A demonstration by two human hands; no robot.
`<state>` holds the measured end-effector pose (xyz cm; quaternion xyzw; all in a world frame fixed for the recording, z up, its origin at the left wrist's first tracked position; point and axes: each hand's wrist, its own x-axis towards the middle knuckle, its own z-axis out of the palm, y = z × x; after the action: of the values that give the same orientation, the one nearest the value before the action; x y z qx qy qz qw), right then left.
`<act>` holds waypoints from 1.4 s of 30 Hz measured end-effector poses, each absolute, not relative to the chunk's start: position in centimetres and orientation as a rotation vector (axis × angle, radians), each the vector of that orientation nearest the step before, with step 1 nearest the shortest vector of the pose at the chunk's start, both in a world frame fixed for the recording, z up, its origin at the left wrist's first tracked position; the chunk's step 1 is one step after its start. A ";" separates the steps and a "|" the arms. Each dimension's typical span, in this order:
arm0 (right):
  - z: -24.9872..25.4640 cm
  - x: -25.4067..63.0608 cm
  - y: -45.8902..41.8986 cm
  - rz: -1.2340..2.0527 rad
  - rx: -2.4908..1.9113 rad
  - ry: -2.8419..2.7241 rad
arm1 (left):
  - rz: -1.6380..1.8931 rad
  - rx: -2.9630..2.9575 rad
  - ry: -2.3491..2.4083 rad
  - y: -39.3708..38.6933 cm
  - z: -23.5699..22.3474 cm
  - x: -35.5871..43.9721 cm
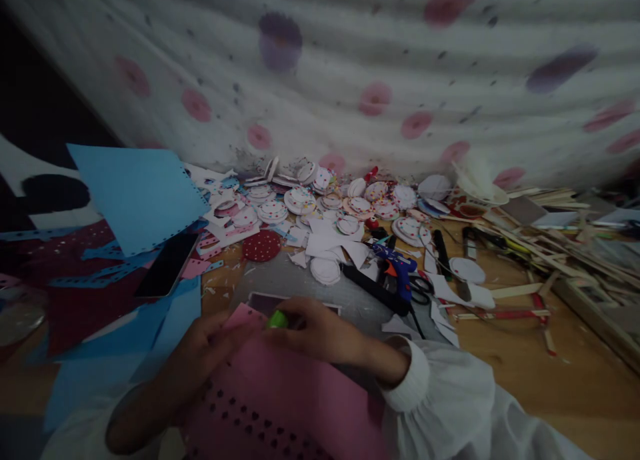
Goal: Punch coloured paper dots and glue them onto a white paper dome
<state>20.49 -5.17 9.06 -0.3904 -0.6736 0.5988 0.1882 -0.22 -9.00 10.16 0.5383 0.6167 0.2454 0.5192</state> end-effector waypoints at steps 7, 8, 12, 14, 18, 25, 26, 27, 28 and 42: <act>9.3 20.3 -4.8 1.682 -1.076 -2.037 | 0.576 1.373 1.540 -9.3 9.7 0.1; 9.4 20.3 -4.7 1.690 -1.075 -2.050 | 0.587 1.358 1.545 -9.5 9.6 0.3; 9.8 20.4 -4.4 1.800 -1.014 -2.013 | 0.663 1.258 1.517 -10.0 9.6 0.6; 9.7 20.5 -4.4 1.911 -0.948 -1.934 | 0.680 1.229 1.512 -10.2 9.6 0.7; 9.2 20.6 -4.4 1.952 -0.916 -1.849 | 0.685 1.251 1.508 -10.3 9.6 0.5; 9.5 20.5 -4.5 1.781 -1.118 -1.998 | 0.691 1.321 1.540 -10.4 9.2 0.4; 9.5 20.4 -4.5 1.748 -1.125 -2.020 | 0.691 1.312 1.546 -10.3 9.2 0.5; 9.5 20.4 -4.4 1.729 -1.126 -2.031 | 0.692 1.300 1.551 -10.2 9.2 0.5; 9.5 20.4 -4.4 1.723 -1.119 -2.037 | 0.693 1.284 1.551 -10.2 9.2 0.6; 9.4 20.3 -4.7 1.705 -1.132 -2.023 | 0.701 1.335 1.508 -9.8 9.9 0.5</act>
<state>20.33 -4.70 9.42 -0.3899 -0.6970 0.5873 0.1315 0.53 -9.83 9.92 0.5479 0.6191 0.2878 0.4835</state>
